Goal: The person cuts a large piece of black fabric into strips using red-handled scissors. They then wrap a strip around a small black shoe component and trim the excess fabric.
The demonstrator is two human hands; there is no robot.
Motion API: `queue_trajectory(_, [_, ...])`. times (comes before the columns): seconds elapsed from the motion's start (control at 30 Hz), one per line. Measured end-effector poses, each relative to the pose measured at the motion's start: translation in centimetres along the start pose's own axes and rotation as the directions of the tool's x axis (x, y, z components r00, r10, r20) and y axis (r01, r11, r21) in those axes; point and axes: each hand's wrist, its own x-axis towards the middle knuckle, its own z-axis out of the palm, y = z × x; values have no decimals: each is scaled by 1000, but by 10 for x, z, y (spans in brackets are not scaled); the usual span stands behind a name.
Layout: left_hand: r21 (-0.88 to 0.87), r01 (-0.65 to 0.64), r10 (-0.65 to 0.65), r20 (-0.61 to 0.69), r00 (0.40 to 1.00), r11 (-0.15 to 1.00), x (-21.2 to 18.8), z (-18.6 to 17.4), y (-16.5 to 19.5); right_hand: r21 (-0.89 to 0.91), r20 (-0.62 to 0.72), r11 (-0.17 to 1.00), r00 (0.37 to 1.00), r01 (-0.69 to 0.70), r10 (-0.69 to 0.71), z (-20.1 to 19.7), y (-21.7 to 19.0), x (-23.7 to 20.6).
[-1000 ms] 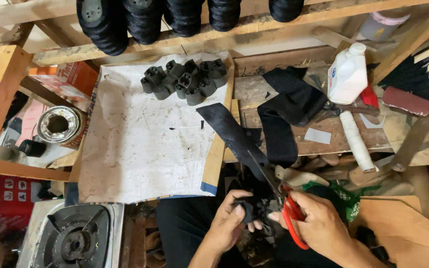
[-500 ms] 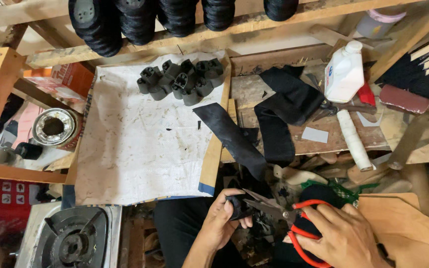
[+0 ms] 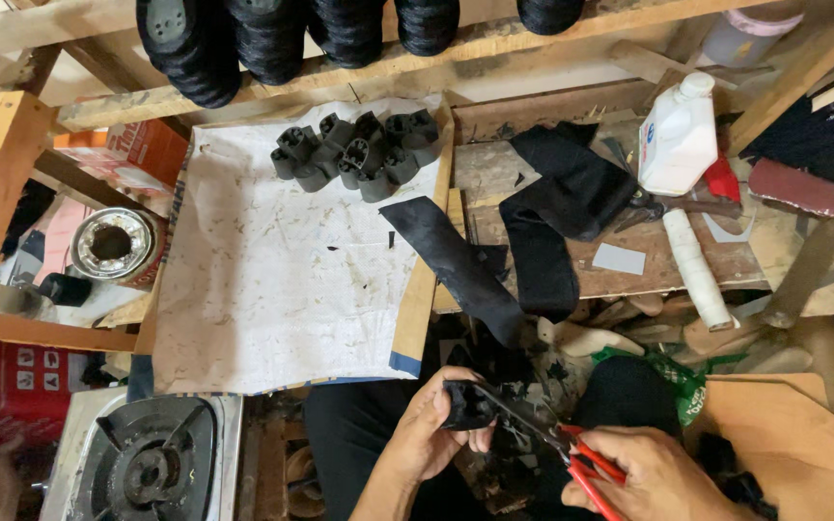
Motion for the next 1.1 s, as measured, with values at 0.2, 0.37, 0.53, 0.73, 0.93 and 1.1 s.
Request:
queue_trajectory(0.2, [30, 18, -17, -44, 999, 999, 5, 1, -1, -484, -221, 863, 934, 144, -280, -5, -7, 0])
queue_trajectory(0.37, [40, 9, -8, -32, 999, 999, 4, -1, -2, -412, -240, 891, 921, 189, -306, -10, -22, 0])
queue_trajectory(0.53, [24, 51, -50, -40, 998, 998, 5, -1, -4, -538, -219, 840, 949, 75, -225, -12, -29, -3])
queue_trajectory(0.73, [-24, 81, -82, -57, 995, 996, 3, -3, -6, -252, -212, 955, 954, 155, -211, -10, -30, 1])
queue_trajectory(0.93, [-11, 91, -91, 11, 996, 996, 1, 0, -9, -381, -182, 846, 867, 373, -464, -10, -23, 2])
queue_trajectory(1.1, [-16, 13, -14, -64, 998, 1000, 6, 5, -6, -441, -276, 878, 903, 186, -330, -13, -16, -3])
